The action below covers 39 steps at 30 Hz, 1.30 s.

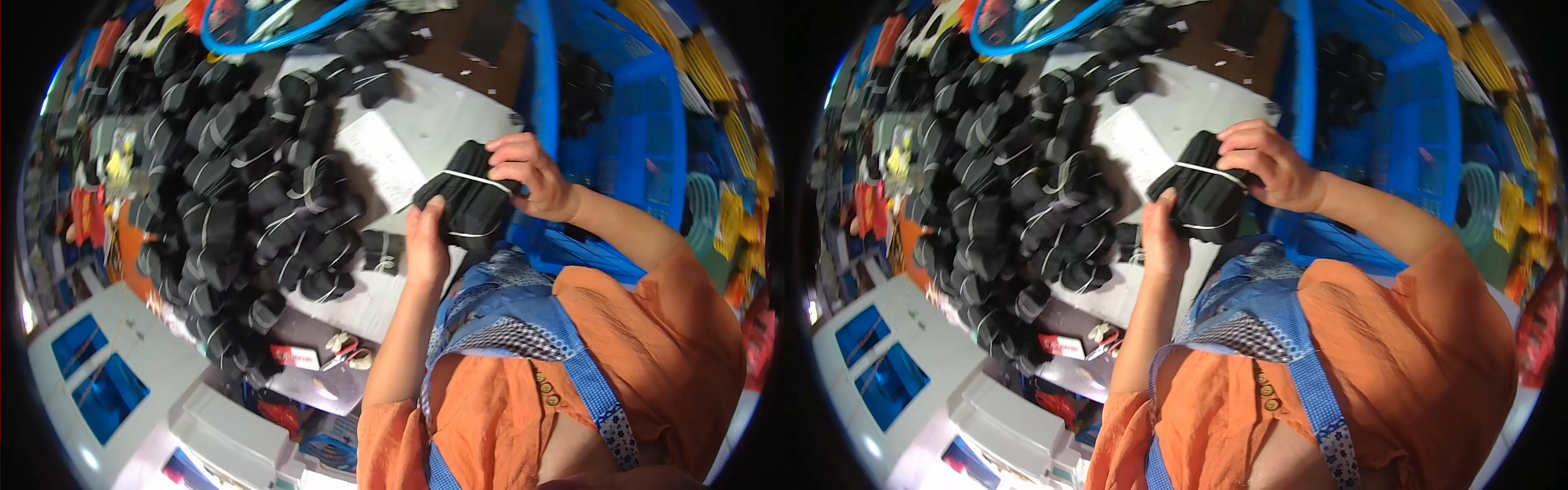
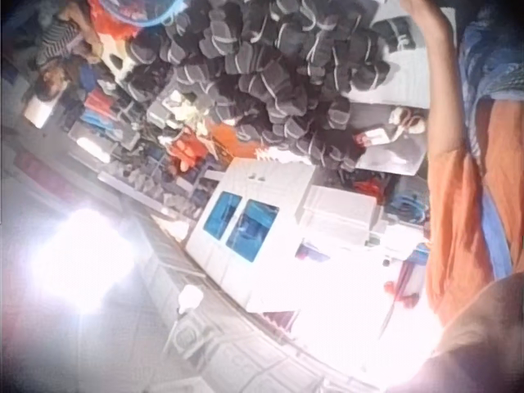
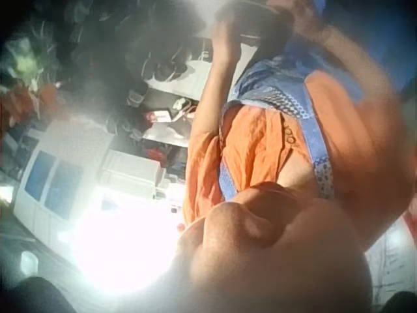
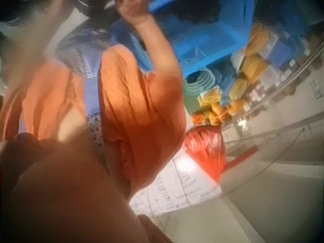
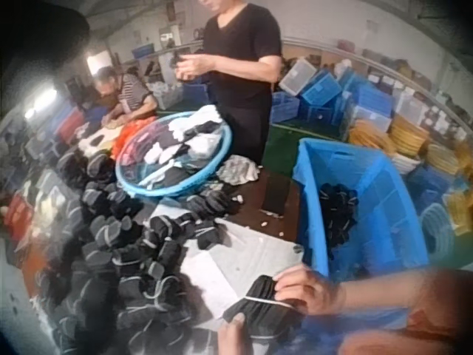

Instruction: The person takes bundles of black fabric shoe components from a crate, secures stacks of pieces with rubber bands by hand, and organizes the bundles on the table.

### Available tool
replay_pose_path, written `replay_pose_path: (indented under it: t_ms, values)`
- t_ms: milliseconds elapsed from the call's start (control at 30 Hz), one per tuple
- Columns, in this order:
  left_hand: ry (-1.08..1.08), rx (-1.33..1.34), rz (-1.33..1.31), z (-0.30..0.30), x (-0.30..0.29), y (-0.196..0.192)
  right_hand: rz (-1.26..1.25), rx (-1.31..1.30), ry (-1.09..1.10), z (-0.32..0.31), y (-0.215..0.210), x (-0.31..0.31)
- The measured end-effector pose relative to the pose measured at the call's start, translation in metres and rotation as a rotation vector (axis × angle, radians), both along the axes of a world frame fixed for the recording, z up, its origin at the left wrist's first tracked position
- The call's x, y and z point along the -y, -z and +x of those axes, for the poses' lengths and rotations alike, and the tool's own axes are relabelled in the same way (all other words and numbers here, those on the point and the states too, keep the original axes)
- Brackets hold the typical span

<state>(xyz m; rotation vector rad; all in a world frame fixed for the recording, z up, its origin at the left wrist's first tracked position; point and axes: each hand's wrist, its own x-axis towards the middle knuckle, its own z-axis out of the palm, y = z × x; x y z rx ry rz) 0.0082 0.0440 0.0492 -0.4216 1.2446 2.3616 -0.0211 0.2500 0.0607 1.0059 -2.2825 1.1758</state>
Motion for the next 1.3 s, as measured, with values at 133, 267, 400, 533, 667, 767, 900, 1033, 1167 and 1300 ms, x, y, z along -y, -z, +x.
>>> replay_pose_path:
  t_ms: [133,267,400,533,667,767,900,1033,1167,1300]
  values:
    - [0.239,-0.153,-0.251,-0.010,0.042,-0.014,0.230,0.114,-0.041,-0.031,-0.013,0.035]
    - [0.174,-0.263,-0.694,-0.025,0.071,-0.049,0.256,0.144,-0.125,-0.059,-0.042,0.084]
    - [-0.279,-0.418,-0.704,-0.072,0.135,-0.043,0.008,0.343,0.014,-0.080,-0.055,0.114]
    - [-0.843,-0.398,-0.563,-0.165,0.236,-0.053,-0.007,0.489,0.164,-0.076,-0.037,0.085]
    - [-0.854,-0.514,-1.430,-0.239,0.313,-0.061,-0.002,0.680,0.335,-0.036,0.010,0.024]
    - [-0.792,-0.492,-1.755,-0.266,0.367,-0.066,-0.050,0.653,0.598,-0.001,0.030,-0.025]
    - [-0.483,0.187,-1.830,-0.324,0.417,-0.055,-0.069,0.650,1.021,0.064,0.054,-0.098]
    - [-0.303,-0.281,-1.873,-0.322,0.347,-0.029,-0.165,0.831,1.084,0.093,0.151,-0.142]
    - [-0.045,-0.890,-1.794,-0.265,0.244,-0.017,-0.182,1.213,1.094,0.115,0.230,-0.178]
    - [0.482,-0.989,-1.574,-0.133,-0.017,-0.008,-0.167,1.297,0.961,0.095,0.306,-0.203]
